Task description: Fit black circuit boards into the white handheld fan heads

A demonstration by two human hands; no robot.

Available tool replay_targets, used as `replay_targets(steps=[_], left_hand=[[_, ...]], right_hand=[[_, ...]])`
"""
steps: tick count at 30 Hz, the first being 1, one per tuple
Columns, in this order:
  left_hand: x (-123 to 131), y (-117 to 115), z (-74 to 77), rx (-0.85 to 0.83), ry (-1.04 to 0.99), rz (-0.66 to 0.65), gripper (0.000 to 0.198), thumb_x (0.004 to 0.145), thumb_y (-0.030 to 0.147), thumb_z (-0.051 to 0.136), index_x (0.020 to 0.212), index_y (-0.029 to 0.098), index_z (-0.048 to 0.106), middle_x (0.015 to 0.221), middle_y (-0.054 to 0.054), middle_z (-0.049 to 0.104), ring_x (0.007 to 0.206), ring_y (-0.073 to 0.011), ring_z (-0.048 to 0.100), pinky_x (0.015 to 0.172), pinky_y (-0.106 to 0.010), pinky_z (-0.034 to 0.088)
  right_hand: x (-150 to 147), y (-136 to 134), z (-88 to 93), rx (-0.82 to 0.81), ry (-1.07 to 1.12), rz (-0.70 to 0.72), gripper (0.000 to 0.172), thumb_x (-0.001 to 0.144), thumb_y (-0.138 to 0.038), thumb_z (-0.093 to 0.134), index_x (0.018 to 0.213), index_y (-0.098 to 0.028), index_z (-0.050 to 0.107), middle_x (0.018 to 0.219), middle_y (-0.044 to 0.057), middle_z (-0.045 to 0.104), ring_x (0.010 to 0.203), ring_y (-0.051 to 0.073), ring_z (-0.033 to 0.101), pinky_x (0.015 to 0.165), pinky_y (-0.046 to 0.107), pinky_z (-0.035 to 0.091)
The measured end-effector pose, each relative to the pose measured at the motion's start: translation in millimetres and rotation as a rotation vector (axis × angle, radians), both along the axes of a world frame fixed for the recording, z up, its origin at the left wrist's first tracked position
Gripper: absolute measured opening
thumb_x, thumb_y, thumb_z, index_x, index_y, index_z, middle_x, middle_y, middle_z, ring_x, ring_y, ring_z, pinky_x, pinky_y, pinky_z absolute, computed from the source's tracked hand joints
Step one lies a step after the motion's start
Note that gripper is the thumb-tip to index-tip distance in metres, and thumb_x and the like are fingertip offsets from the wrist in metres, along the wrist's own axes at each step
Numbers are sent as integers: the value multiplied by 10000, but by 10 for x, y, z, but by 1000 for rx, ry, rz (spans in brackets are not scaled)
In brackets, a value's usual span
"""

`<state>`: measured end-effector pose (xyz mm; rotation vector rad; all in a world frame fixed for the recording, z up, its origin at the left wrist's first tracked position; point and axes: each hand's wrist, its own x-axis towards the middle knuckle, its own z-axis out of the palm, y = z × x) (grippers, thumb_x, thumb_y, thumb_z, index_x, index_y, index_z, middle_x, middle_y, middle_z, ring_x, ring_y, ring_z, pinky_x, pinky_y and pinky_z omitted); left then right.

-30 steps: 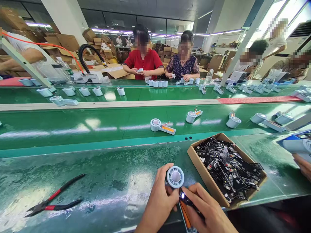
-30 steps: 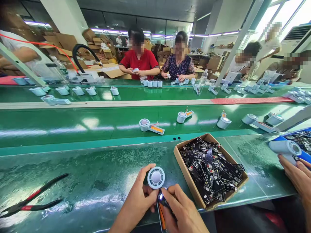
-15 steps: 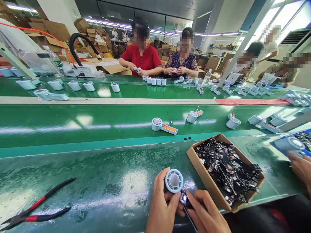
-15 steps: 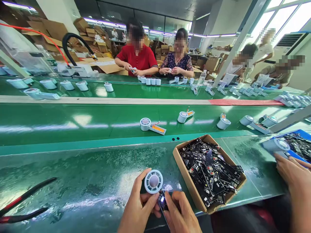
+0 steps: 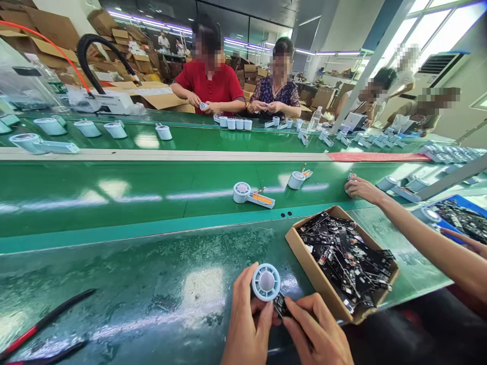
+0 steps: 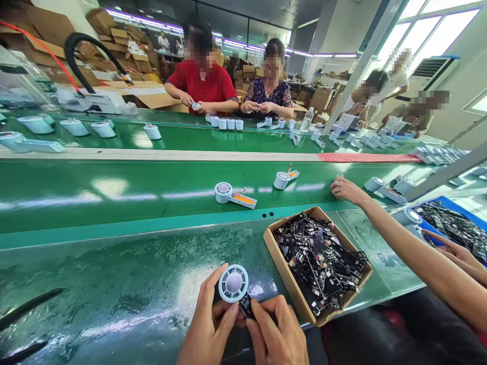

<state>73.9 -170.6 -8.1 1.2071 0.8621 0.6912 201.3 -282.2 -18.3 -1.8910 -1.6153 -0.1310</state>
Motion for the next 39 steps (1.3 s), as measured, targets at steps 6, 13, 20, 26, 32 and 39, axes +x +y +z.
replay_targets(steps=[6,13,20,26,32,39], left_hand=[[-61,23,-9,110,84,-65,609,904,408,624,1449,422,352,1545,-39,293,894,-142,668,820,-331,609],[-65,108,-30,101,184,-114,647,880,365,649,1434,357,315,1469,-82,330,852,-136,679,805,-328,618],[-29,103,46,111,235,-77,659,841,385,659,1414,340,336,1406,-68,413,853,-160,676,845,-386,599],[-17,129,130,72,245,-72,671,811,408,664,1393,315,344,1393,-73,458,856,-166,667,860,-383,573],[-73,192,173,11,236,-157,756,806,435,704,1436,326,302,1395,-77,505,908,-174,647,928,-382,529],[-115,223,139,27,240,-229,740,878,443,654,1484,345,242,1450,-89,467,1013,-205,645,1003,-415,497]], right_hand=[[-111,47,-36,10,30,-89,265,984,-186,594,1247,-162,607,905,59,571,772,165,635,667,251,574],[-148,70,-28,-47,299,-143,199,988,-257,587,1185,-247,617,964,39,572,855,174,651,769,259,585],[92,-118,59,-123,352,50,410,967,-292,618,1372,-239,579,1197,97,649,1089,204,674,938,249,563],[383,-366,209,-347,641,140,425,912,-322,709,1333,-297,655,1312,64,647,1079,223,674,963,260,537],[326,-258,150,-387,898,133,392,822,-182,763,1195,-302,742,1003,7,665,732,136,597,686,214,492],[201,-228,111,-394,1148,92,304,862,-308,693,1154,-249,749,980,22,591,603,95,558,490,184,463]])
